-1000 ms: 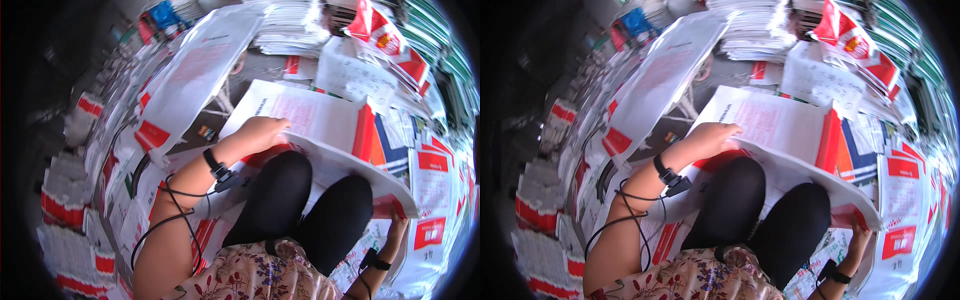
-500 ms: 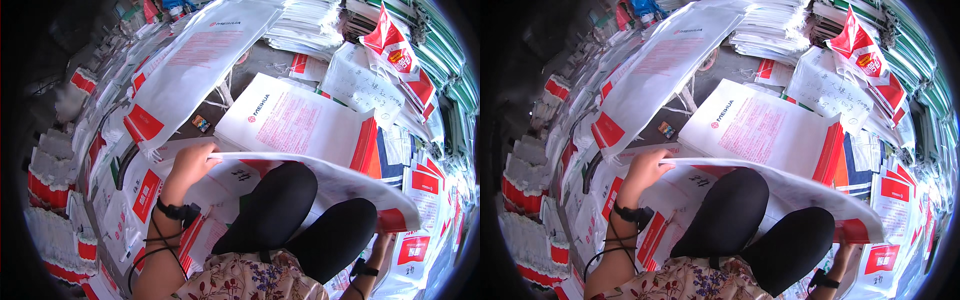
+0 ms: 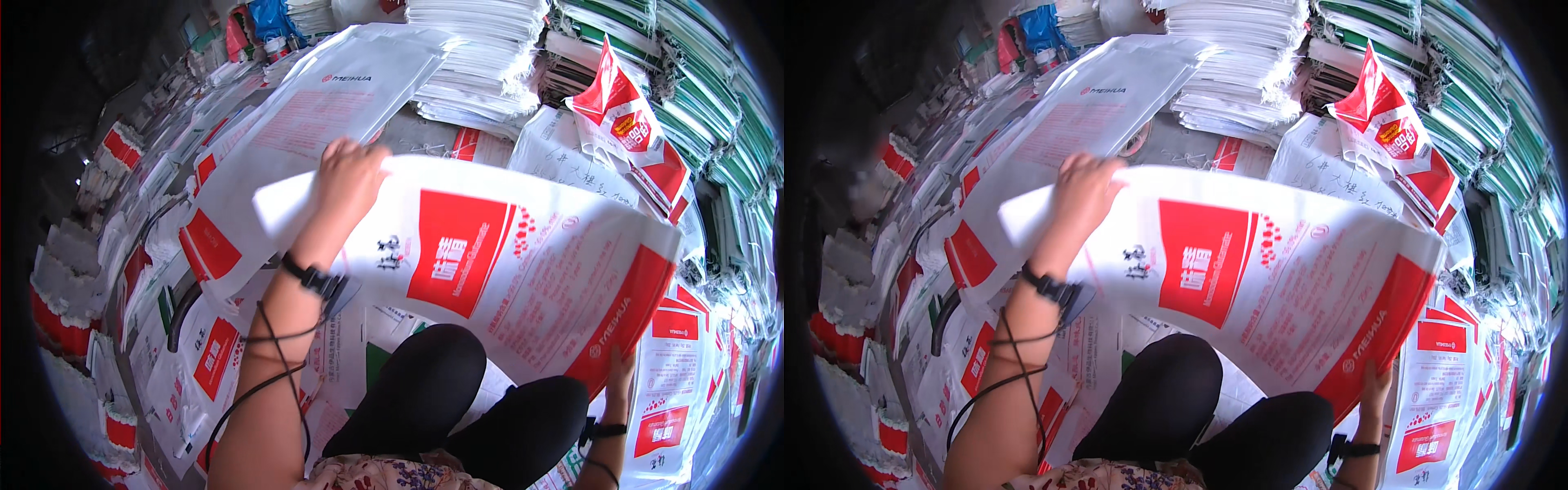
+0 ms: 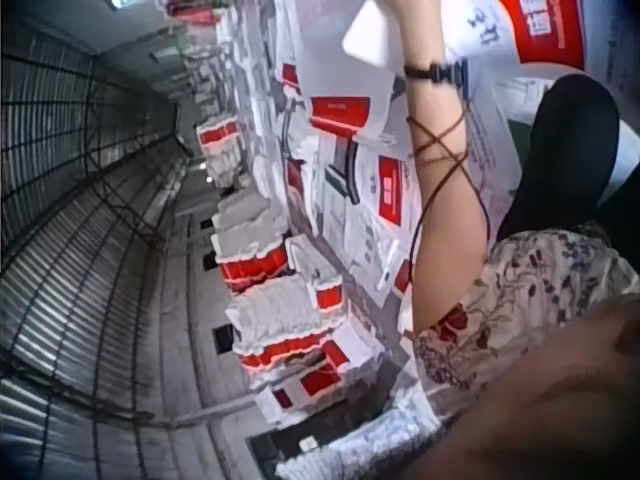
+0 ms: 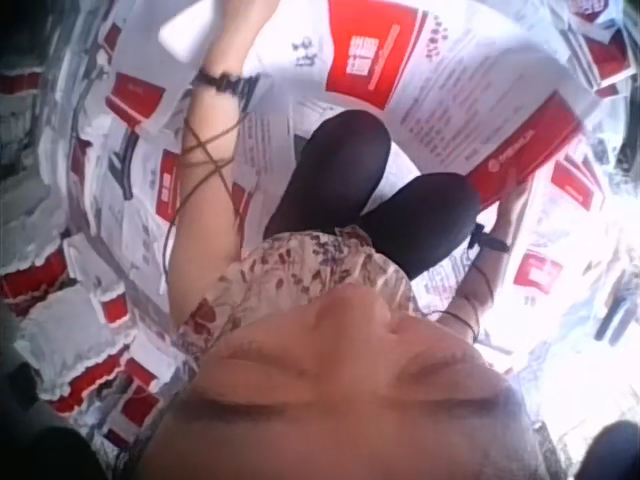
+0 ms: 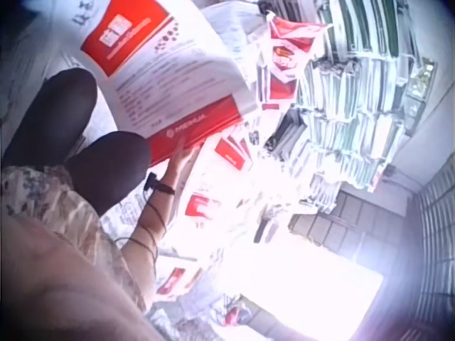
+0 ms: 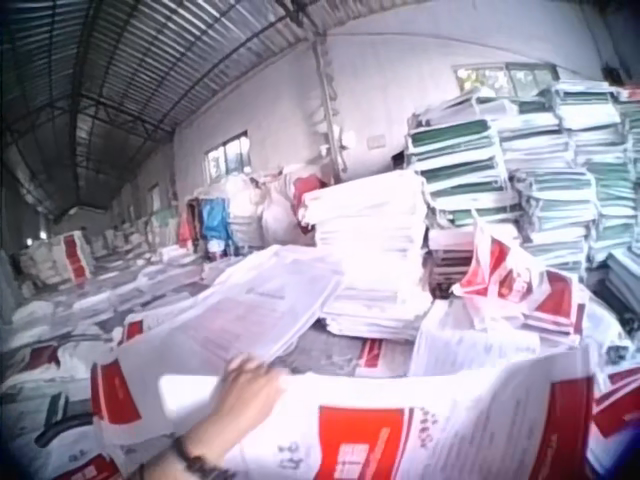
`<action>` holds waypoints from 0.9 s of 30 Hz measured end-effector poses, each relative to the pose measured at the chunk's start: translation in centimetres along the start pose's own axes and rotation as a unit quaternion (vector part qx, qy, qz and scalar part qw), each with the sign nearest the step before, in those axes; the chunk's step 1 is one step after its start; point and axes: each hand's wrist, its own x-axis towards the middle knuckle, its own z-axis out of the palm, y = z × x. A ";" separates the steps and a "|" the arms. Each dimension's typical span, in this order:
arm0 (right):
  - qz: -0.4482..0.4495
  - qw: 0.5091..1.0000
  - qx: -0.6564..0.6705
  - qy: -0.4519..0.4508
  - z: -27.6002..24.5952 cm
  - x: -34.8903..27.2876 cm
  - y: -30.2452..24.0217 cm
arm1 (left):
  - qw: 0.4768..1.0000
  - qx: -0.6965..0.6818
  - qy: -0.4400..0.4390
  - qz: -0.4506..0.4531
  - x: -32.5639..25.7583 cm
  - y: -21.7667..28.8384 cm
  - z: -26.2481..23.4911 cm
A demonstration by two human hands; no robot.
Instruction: The person sorts through stacks of white and red plastic bags by hand while sitting on the floor, picking up bags one at a time and placing them into a separate pile.
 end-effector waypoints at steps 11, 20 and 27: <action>0.131 0.975 -0.162 -0.081 1.2 15.1 9.6 | 0.642 -0.547 -0.131 -0.520 -16.2 -3.6 13.9; 0.209 0.976 -0.014 -0.063 3.8 13.8 3.8 | 0.328 -0.592 -0.407 -0.614 -30.5 12.9 24.4; 0.341 0.937 0.067 -0.048 7.9 14.5 -2.6 | 0.001 -0.680 -0.348 -0.645 -32.9 15.2 28.4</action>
